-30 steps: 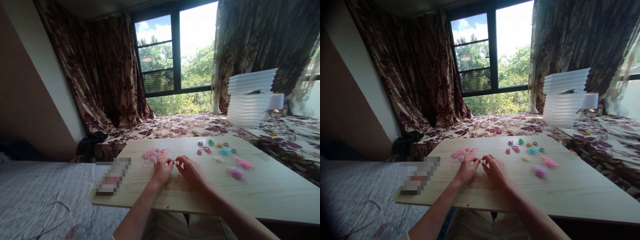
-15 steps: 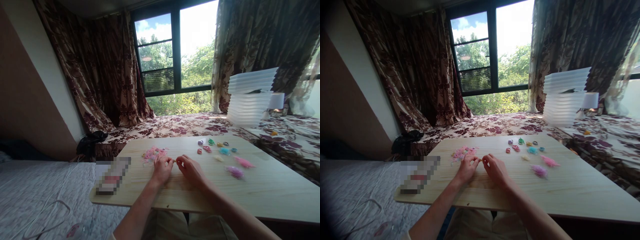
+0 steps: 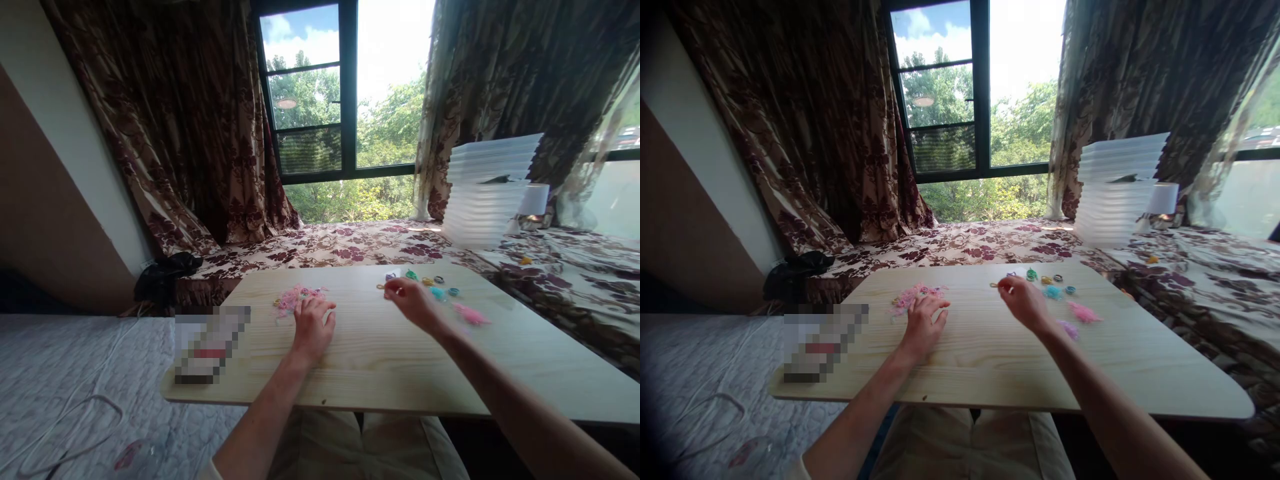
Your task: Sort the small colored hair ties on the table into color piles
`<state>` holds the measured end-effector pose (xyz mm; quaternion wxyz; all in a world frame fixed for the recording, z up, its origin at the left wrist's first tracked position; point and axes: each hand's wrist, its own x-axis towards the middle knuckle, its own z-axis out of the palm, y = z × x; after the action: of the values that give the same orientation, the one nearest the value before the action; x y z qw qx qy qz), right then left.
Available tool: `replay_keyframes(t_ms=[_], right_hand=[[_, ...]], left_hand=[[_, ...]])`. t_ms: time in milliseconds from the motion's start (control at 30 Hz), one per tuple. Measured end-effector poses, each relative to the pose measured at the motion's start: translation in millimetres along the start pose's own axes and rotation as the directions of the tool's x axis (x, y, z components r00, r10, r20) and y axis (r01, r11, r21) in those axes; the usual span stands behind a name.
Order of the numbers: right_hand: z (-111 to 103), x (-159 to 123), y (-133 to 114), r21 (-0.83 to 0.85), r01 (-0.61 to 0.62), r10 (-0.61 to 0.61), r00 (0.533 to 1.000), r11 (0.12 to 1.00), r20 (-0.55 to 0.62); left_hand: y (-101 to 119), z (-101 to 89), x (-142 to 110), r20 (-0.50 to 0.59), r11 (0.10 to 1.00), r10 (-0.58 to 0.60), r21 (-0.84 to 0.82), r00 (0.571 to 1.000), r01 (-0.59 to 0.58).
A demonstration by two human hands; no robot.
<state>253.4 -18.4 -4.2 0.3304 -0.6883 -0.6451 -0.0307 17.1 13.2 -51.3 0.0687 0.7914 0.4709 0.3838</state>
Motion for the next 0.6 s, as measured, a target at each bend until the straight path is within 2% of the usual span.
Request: replay_keyframes(t_ms=[133, 233, 367, 600], right_hand=[[-33, 27, 55, -0.281, -0.176, 0.194, 0.980, 0.943, 0.038], [-45, 42, 81, -0.431, -0.261, 0.311, 0.949, 0.864, 0.048], [-44, 55, 93, -0.518, -0.292, 0.381, 0.922, 0.804, 0.070], [-29, 66, 100, -0.553, -0.304, 0.426, 0.899, 0.776, 0.103]], left_hand=[[0, 1.4, 0, -0.020, 1.000, 0.004, -0.009, 1.000, -0.004], [-2, 3.0, 1, -0.027, 1.000, 0.015, -0.002, 1.000, -0.015], [-5, 4.3, 0, -0.037, 1.000, 0.026, 0.008, 0.999, -0.025], [-7, 5.8, 0, -0.026, 1.000, 0.029, 0.002, 0.999, -0.029]])
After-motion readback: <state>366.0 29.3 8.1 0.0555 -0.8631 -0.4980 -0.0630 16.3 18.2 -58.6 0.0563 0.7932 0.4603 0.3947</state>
